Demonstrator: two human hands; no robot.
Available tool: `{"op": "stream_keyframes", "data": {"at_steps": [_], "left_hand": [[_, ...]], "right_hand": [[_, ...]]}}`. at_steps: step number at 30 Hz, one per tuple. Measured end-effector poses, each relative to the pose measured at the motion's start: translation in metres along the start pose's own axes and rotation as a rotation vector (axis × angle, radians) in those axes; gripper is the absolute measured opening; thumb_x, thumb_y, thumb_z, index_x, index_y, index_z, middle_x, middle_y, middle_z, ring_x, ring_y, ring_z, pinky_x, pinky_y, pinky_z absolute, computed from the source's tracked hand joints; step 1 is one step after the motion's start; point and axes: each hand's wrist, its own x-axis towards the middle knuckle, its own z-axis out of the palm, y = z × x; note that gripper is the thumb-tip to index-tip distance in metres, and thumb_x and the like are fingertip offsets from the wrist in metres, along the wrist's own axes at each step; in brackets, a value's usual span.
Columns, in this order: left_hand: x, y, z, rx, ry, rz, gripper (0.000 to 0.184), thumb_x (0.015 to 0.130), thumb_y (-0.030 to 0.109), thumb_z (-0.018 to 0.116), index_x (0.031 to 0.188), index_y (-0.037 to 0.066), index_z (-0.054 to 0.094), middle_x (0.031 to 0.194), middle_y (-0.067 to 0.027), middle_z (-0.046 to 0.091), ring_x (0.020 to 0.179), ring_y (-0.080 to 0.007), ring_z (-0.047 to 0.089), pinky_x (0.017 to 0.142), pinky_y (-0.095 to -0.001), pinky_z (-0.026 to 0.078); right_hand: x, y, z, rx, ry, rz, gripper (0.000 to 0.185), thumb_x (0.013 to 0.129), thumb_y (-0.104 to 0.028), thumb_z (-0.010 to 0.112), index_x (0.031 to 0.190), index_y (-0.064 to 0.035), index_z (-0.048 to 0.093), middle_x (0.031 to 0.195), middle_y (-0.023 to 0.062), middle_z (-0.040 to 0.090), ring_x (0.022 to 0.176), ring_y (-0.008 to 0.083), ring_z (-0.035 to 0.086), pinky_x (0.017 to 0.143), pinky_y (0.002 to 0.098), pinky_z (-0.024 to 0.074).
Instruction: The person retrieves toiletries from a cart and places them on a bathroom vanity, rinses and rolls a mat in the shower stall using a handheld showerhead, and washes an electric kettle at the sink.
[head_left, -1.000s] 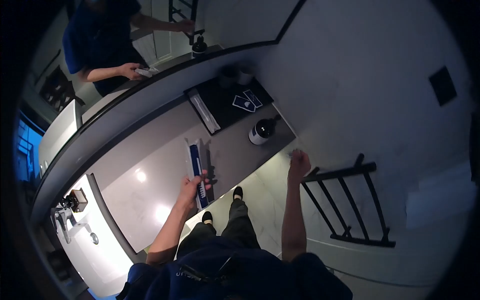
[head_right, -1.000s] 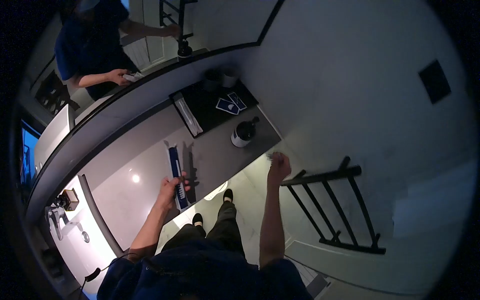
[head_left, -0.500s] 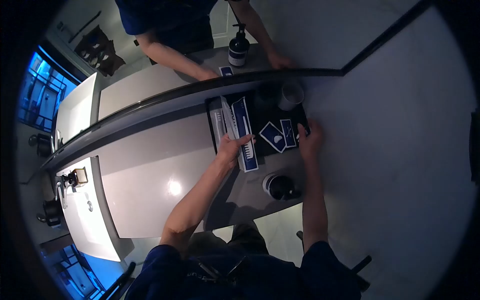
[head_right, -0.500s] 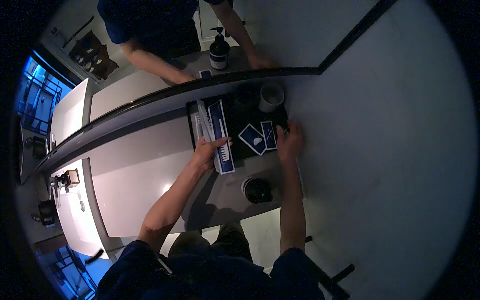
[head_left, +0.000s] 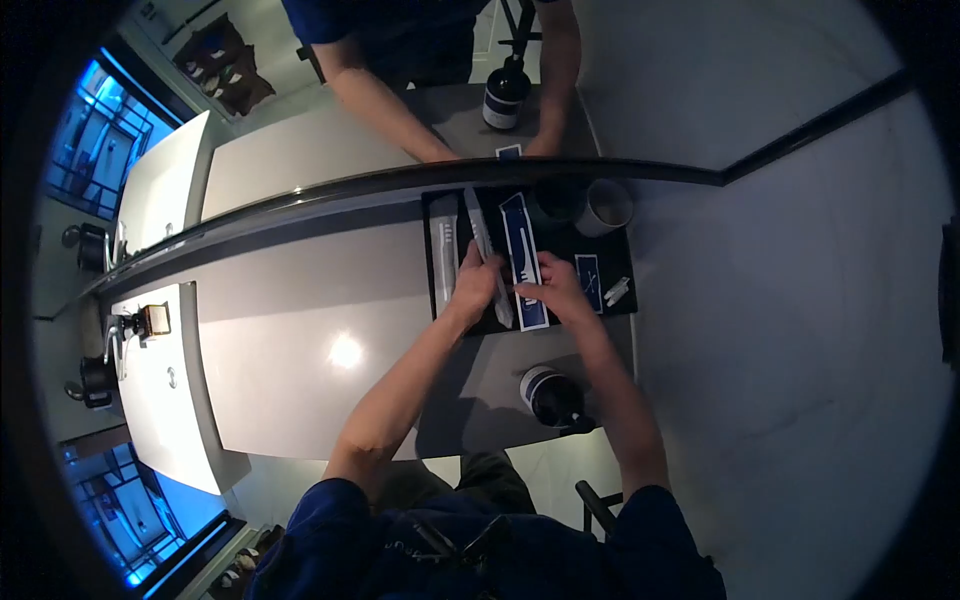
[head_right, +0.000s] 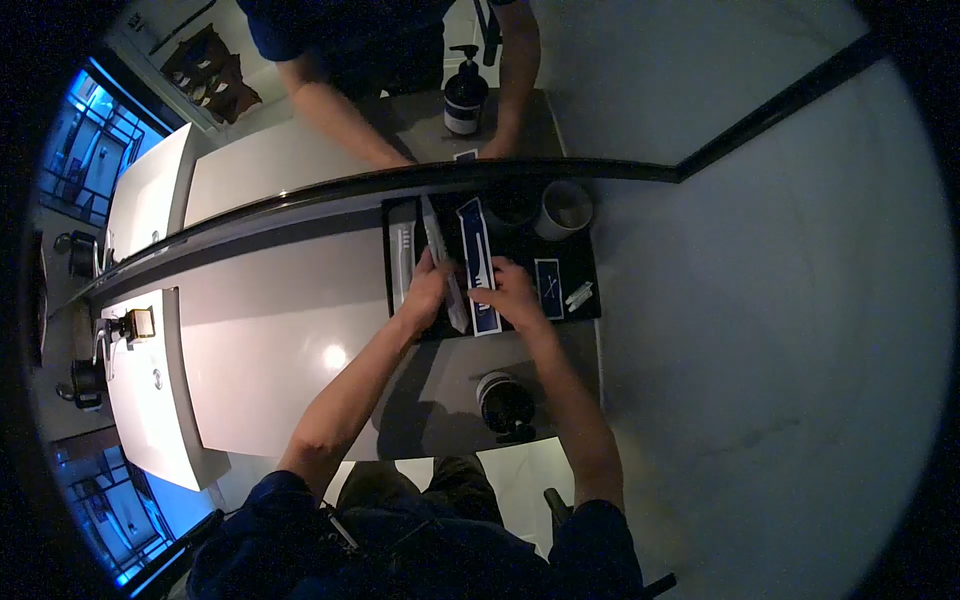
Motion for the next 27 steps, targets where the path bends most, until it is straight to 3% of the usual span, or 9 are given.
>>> {"op": "stream_keyframes", "data": {"at_steps": [2, 9, 12, 16, 17, 20, 22, 23, 27], "left_hand": [[-0.007, 0.002, -0.003, 0.488, 0.105, 0.334, 0.036, 0.079, 0.019, 0.051, 0.107, -0.001, 0.043, 0.079, -0.0153, 0.054, 0.073, -0.0299, 0.053, 0.068, -0.0419, 0.044], [-0.004, 0.013, -0.003, 0.721, 0.196, 0.199, 0.02, 0.078, 0.016, 0.055, 0.081, -0.004, 0.055, 0.079, -0.0229, 0.06, 0.075, -0.0426, 0.056, 0.067, -0.0452, 0.044], [0.01, -0.004, -0.011, 0.926, 0.261, 0.338, 0.02, 0.079, 0.016, 0.054, 0.087, -0.003, 0.055, 0.081, -0.0241, 0.06, 0.079, -0.044, 0.056, 0.069, -0.0475, 0.046], [-0.009, 0.018, -0.004, 0.874, 0.21, 0.441, 0.06, 0.072, 0.004, 0.056, 0.129, -0.001, 0.035, 0.092, -0.0266, 0.056, 0.084, -0.0436, 0.054, 0.075, -0.0475, 0.045], [-0.012, 0.015, -0.011, 1.007, 0.194, 0.588, 0.078, 0.068, 0.0, 0.058, 0.138, 0.004, 0.022, 0.096, -0.0239, 0.054, 0.088, -0.0413, 0.053, 0.079, -0.0436, 0.045], [-0.037, 0.052, -0.029, 0.668, -0.14, 0.672, 0.069, 0.068, 0.002, 0.067, 0.132, 0.007, 0.039, 0.089, -0.014, 0.055, 0.085, -0.028, 0.056, 0.075, -0.0321, 0.047], [-0.076, 0.077, -0.026, 0.109, -0.427, 0.151, 0.056, 0.074, 0.004, 0.069, 0.126, 0.007, 0.047, 0.083, -0.0068, 0.057, 0.076, -0.0161, 0.058, 0.067, -0.0254, 0.047], [-0.078, 0.081, -0.023, 0.143, -0.416, 0.153, 0.035, 0.08, 0.006, 0.066, 0.113, 0.006, 0.052, 0.08, -0.0026, 0.058, 0.068, -0.0089, 0.057, 0.061, -0.0212, 0.046], [-0.069, 0.054, 0.0, 0.084, -0.138, 0.313, 0.019, 0.081, 0.01, 0.066, 0.088, 0.005, 0.049, 0.078, -0.0037, 0.058, 0.069, -0.0097, 0.058, 0.059, -0.0223, 0.045]], "right_hand": [[0.003, 0.002, 0.003, 0.023, 0.045, 0.047, 0.043, 0.072, 0.001, 0.069, 0.111, -0.0005, 0.052, 0.092, 0.0079, 0.065, 0.081, 0.0129, 0.062, 0.069, 0.0249, 0.0506], [0.012, 0.01, 0.003, 0.158, 0.079, 0.185, 0.037, 0.079, -0.008, 0.06, 0.114, -0.0015, 0.051, 0.085, 0.0069, 0.063, 0.069, 0.013, 0.06, 0.053, 0.0249, 0.0485], [0.0, -0.01, 0.001, 0.226, 0.06, 0.176, 0.033, 0.075, -0.003, 0.057, 0.107, -0.0015, 0.053, 0.085, 0.0065, 0.062, 0.069, 0.0136, 0.059, 0.055, 0.0245, 0.0477], [-0.008, -0.026, 0.003, 0.013, 0.028, -0.053, 0.022, 0.071, 0.001, 0.053, 0.093, -0.0025, 0.057, 0.076, 0.0031, 0.061, 0.065, 0.0104, 0.058, 0.057, 0.0231, 0.0448], [-0.009, -0.043, 0.004, -0.17, 0.011, -0.115, 0.02, 0.071, 0.0, 0.053, 0.09, -0.0022, 0.057, 0.074, 0.0035, 0.06, 0.065, 0.0109, 0.058, 0.057, 0.0239, 0.0448], [0.002, -0.096, 0.011, -0.678, -0.08, -0.374, 0.015, 0.068, -0.004, 0.053, 0.082, -0.0013, 0.059, 0.074, 0.0108, 0.06, 0.07, 0.0233, 0.06, 0.064, 0.0332, 0.0463], [0.012, -0.093, 0.02, -0.779, -0.162, -0.571, 0.014, 0.07, -0.008, 0.054, 0.082, -0.0033, 0.06, 0.08, 0.0135, 0.062, 0.08, 0.0313, 0.059, 0.073, 0.0394, 0.0457], [0.019, -0.097, 0.024, -0.882, -0.265, -0.432, 0.016, 0.073, -0.007, 0.053, 0.085, -0.0039, 0.063, 0.083, 0.0136, 0.062, 0.088, 0.0299, 0.058, 0.078, 0.0383, 0.0457], [-0.008, -0.099, 0.012, -0.728, 0.069, -0.486, 0.027, 0.079, -0.003, 0.052, 0.105, -0.0049, 0.06, 0.103, 0.0127, 0.061, 0.099, 0.0276, 0.058, 0.086, 0.0368, 0.0458]]}}
